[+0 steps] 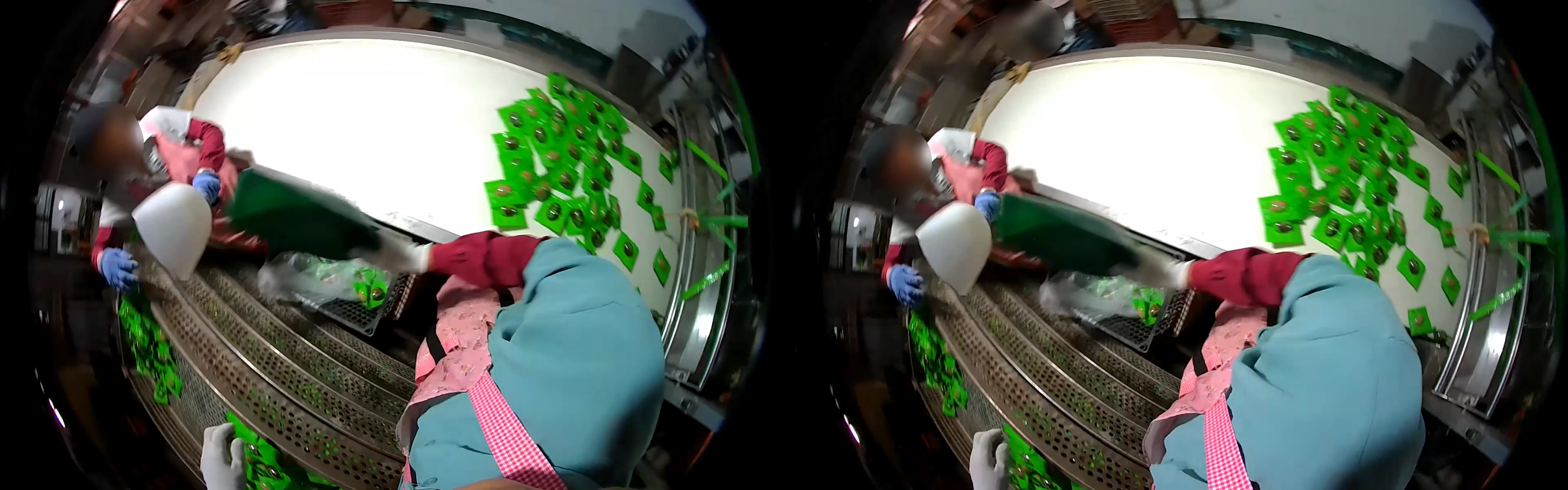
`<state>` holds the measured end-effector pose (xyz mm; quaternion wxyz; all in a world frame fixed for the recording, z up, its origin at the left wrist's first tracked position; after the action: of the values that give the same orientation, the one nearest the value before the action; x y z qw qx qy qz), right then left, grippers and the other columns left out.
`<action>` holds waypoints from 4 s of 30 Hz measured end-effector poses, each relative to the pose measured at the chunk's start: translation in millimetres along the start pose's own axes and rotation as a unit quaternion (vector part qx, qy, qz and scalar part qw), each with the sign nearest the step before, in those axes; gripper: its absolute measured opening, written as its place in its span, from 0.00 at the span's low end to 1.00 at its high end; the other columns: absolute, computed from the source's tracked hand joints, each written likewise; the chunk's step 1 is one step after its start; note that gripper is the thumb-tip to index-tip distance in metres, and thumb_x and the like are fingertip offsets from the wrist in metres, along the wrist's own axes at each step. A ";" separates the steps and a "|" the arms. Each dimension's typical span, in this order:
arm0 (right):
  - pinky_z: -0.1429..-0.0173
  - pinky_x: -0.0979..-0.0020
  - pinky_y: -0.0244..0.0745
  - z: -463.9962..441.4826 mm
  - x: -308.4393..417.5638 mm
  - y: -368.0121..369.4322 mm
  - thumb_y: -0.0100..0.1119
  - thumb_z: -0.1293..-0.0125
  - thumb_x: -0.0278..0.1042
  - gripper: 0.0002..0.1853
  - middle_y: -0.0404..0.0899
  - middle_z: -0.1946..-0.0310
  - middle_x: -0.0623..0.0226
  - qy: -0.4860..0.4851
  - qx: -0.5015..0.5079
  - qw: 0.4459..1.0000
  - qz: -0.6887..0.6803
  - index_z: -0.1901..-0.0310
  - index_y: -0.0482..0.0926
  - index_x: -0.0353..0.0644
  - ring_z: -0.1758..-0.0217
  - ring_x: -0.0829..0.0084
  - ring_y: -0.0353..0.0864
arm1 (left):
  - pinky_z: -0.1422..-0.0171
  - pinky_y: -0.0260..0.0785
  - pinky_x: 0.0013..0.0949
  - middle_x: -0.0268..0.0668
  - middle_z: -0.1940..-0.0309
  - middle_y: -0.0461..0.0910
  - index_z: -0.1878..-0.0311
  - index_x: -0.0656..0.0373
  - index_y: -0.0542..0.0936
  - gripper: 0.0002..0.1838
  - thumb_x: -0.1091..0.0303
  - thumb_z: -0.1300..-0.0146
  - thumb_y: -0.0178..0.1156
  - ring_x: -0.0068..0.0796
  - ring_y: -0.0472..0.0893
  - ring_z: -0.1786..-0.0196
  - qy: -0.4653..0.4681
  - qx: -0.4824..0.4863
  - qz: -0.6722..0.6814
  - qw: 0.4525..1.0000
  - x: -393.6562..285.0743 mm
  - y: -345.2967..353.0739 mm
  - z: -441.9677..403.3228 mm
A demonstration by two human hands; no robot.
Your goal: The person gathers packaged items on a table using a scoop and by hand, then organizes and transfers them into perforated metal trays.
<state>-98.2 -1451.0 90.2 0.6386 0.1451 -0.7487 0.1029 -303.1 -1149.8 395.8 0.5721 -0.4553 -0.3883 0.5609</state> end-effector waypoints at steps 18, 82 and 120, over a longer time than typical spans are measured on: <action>0.44 0.48 0.72 685.0 13.7 -371.9 0.46 0.32 0.47 0.36 0.79 0.54 0.37 0.574 -0.651 0.341 0.361 0.29 0.47 0.38 0.49 0.39 0.78 | 0.48 0.72 0.43 0.47 0.57 0.80 0.50 0.61 0.79 0.17 0.70 0.44 0.63 0.48 0.79 0.54 0.427 0.005 -0.033 0.904 -326.7 199.7 -338.5; 0.69 0.60 0.78 357.1 -75.7 -499.0 0.47 0.36 0.30 0.23 0.82 0.71 0.52 0.530 -0.329 0.539 0.567 0.44 0.67 0.20 0.72 0.58 0.84 | 0.35 0.59 0.50 0.49 0.43 0.73 0.42 0.64 0.73 0.24 0.55 0.30 0.46 0.51 0.70 0.41 0.249 -0.248 0.079 0.933 -303.7 311.3 -419.7; 0.82 0.67 0.61 -56.2 -117.7 -465.4 0.55 0.34 0.51 0.21 0.68 0.86 0.70 0.354 -0.099 0.898 0.240 0.72 0.70 0.39 0.89 0.75 0.65 | 0.34 0.57 0.49 0.44 0.41 0.71 0.40 0.61 0.70 0.27 0.62 0.42 0.59 0.47 0.68 0.39 0.175 -0.283 0.124 0.935 -285.1 301.7 -419.4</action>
<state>132.9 -1857.8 -31.1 0.8288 -0.1489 -0.4913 0.2225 -9.2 -1482.5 7.1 0.4046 -0.7339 -0.3654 0.4052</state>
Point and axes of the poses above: each hand's wrist, its own z-axis away from the middle knuckle, its own y-axis out of the palm, x = y × z, the point moved 6 cm from there along -z, towards the middle knuckle
